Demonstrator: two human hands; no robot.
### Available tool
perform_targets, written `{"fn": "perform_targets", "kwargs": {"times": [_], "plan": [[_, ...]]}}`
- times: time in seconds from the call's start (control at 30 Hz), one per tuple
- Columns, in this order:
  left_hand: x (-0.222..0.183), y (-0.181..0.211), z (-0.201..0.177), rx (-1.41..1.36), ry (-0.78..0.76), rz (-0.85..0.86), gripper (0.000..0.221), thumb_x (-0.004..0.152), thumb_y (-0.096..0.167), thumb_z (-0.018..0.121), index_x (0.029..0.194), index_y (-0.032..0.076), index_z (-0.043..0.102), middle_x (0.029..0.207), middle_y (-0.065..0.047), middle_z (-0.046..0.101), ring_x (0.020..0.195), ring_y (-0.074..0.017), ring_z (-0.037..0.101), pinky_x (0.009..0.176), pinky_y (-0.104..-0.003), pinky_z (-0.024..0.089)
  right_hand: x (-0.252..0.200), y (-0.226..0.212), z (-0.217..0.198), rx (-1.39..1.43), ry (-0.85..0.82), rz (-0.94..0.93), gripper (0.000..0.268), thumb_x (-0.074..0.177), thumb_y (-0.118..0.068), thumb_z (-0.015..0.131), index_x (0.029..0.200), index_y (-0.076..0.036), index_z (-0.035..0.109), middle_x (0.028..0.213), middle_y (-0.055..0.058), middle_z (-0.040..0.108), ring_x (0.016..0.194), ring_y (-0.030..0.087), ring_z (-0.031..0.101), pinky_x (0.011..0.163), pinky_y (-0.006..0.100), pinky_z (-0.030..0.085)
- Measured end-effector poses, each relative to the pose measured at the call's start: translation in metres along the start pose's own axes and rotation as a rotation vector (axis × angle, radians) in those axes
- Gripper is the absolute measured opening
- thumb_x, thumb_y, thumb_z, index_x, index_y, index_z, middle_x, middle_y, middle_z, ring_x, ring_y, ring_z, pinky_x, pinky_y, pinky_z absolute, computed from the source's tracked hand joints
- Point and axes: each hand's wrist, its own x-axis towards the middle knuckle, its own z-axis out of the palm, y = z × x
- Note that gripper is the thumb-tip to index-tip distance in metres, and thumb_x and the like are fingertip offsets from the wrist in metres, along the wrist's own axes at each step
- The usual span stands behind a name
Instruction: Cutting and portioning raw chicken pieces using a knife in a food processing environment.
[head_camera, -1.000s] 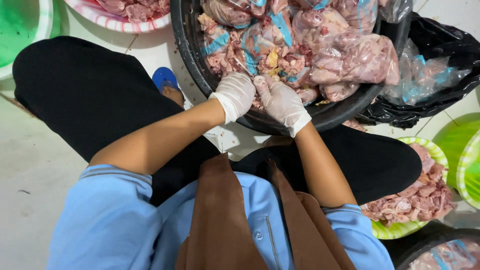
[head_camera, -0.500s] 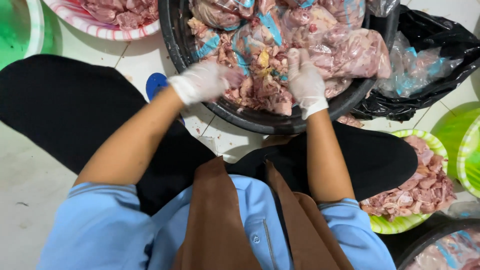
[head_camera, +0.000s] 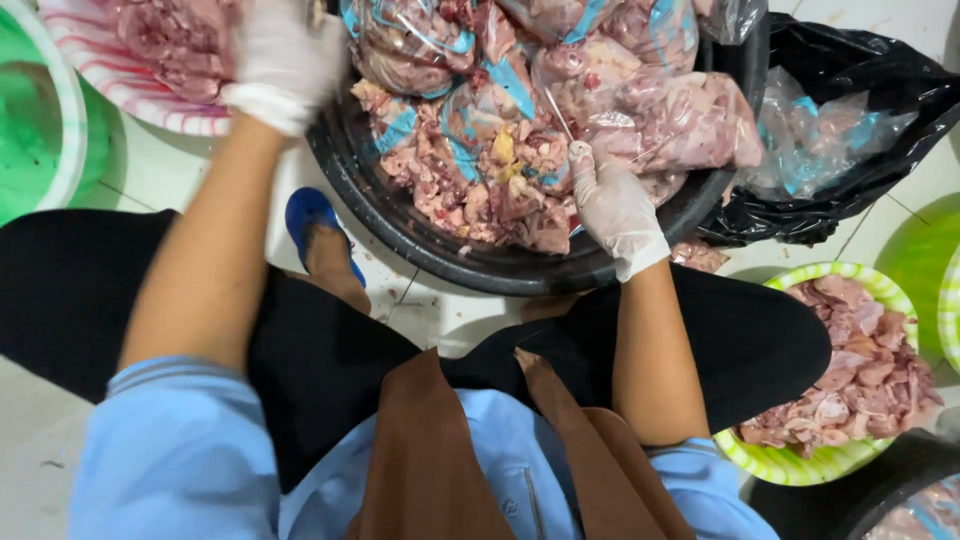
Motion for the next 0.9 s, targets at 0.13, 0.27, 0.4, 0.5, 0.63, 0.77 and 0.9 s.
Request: {"fn": "perform_targets", "kwargs": {"times": [0.13, 0.27, 0.4, 0.5, 0.63, 0.77, 0.9], "plan": [[0.029, 0.090, 0.071, -0.305, -0.489, -0.263, 0.017, 0.067, -0.001, 0.044, 0.071, 0.011, 0.054, 0.064, -0.008, 0.053, 0.059, -0.0249, 0.056, 0.047, -0.041, 0.044, -0.006, -0.009, -0.014, 0.065, 0.051, 0.051, 0.053, 0.089, -0.057, 0.022, 0.112, -0.010, 0.035, 0.094, 0.028, 0.060, 0.092, 0.052, 0.053, 0.079, 0.053, 0.037], [0.045, 0.103, 0.204, -0.385, -0.476, -0.627, 0.028, 0.084, 0.018, 0.052, 0.108, 0.005, 0.051, 0.108, -0.019, 0.062, 0.107, -0.0360, 0.057, 0.091, -0.039, 0.045, -0.012, -0.015, -0.023, 0.137, 0.074, 0.070, 0.060, 0.086, -0.059, 0.025, 0.122, -0.011, 0.033, 0.107, 0.029, 0.058, 0.103, 0.050, 0.052, 0.086, 0.051, 0.037], [0.052, 0.108, 0.228, -0.085, -0.532, -0.451, 0.030, 0.087, 0.018, 0.049, 0.116, 0.014, 0.046, 0.125, -0.017, 0.032, 0.104, -0.0408, 0.044, 0.085, -0.050, 0.045, -0.013, -0.010, -0.028, 0.104, 0.047, 0.122, 0.058, 0.084, -0.060, 0.023, 0.122, -0.018, 0.036, 0.105, 0.028, 0.059, 0.101, 0.051, 0.052, 0.085, 0.051, 0.037], [0.056, 0.108, 0.218, -0.175, -0.561, -0.493, 0.024, 0.083, 0.014, 0.054, 0.107, 0.018, 0.054, 0.109, -0.014, 0.050, 0.097, -0.0373, 0.054, 0.082, -0.047, 0.049, -0.009, 0.001, -0.028, 0.103, 0.048, 0.090, 0.055, 0.086, -0.057, 0.024, 0.122, -0.019, 0.039, 0.103, 0.026, 0.061, 0.098, 0.049, 0.054, 0.081, 0.050, 0.038], [0.028, 0.099, 0.233, -0.728, -0.300, -0.612, 0.014, 0.074, 0.009, 0.058, 0.081, 0.018, 0.050, 0.071, 0.002, 0.055, 0.065, -0.0112, 0.050, 0.062, -0.026, 0.045, -0.007, 0.003, -0.031, 0.170, 0.080, 0.023, 0.070, 0.084, -0.060, 0.023, 0.136, -0.014, 0.037, 0.124, 0.020, 0.054, 0.116, 0.043, 0.046, 0.095, 0.047, 0.033], [0.035, 0.161, 0.055, -1.252, -0.673, -0.954, 0.022, 0.088, 0.007, 0.043, 0.109, 0.001, 0.050, 0.111, -0.012, 0.056, 0.053, -0.0092, 0.049, 0.040, -0.020, 0.049, -0.004, 0.001, -0.021, 0.339, 0.091, -0.003, 0.079, 0.082, -0.062, 0.025, 0.140, -0.009, 0.032, 0.143, 0.012, 0.038, 0.133, 0.027, 0.033, 0.108, 0.034, 0.021], [0.016, 0.164, 0.024, -2.065, -0.779, -0.450, 0.027, 0.089, 0.019, 0.050, 0.066, 0.007, 0.053, 0.067, -0.001, 0.056, 0.058, -0.0081, 0.047, 0.054, -0.018, 0.042, 0.007, 0.001, -0.003, 0.525, 0.228, -0.403, 0.051, 0.091, -0.051, 0.032, 0.113, -0.007, 0.048, 0.086, 0.006, 0.054, 0.081, 0.017, 0.053, 0.079, 0.031, 0.043]]}}
